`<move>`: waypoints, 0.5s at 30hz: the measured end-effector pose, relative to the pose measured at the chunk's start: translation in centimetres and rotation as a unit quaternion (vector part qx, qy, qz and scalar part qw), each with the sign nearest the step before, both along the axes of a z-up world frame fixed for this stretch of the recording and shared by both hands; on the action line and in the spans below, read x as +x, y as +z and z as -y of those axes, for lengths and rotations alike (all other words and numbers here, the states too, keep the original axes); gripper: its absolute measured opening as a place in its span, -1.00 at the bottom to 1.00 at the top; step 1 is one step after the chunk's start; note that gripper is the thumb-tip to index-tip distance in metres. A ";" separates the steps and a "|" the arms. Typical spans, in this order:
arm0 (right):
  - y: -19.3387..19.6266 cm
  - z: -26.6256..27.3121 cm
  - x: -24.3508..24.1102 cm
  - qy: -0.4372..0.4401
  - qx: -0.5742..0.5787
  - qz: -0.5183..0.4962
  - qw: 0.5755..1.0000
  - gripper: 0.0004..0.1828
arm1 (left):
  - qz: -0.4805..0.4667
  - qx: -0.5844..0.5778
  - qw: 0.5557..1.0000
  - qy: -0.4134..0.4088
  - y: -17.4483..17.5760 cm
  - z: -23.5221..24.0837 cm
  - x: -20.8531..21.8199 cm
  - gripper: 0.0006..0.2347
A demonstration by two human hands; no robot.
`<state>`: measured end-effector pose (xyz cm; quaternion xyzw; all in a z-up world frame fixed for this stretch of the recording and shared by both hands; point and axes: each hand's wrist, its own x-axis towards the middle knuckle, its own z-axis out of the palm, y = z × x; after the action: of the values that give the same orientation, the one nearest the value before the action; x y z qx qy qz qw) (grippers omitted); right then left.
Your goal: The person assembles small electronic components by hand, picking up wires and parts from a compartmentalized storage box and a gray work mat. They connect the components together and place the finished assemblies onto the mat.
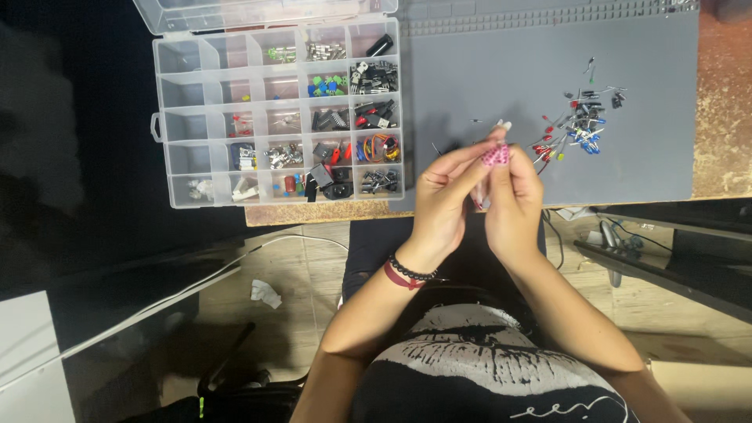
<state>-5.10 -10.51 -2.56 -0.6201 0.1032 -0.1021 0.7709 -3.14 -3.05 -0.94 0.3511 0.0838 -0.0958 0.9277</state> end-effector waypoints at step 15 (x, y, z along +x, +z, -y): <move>-0.4 -1.1 0.3 -0.028 0.059 -0.023 0.998 -0.69 | 0.076 0.196 0.975 0.068 0.9 -1.1 -0.5 -0.81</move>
<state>-4.75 -9.38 -2.99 -0.5725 0.1438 -0.1030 0.8006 -3.67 -1.93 -0.09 0.5262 0.0540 0.0124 0.8486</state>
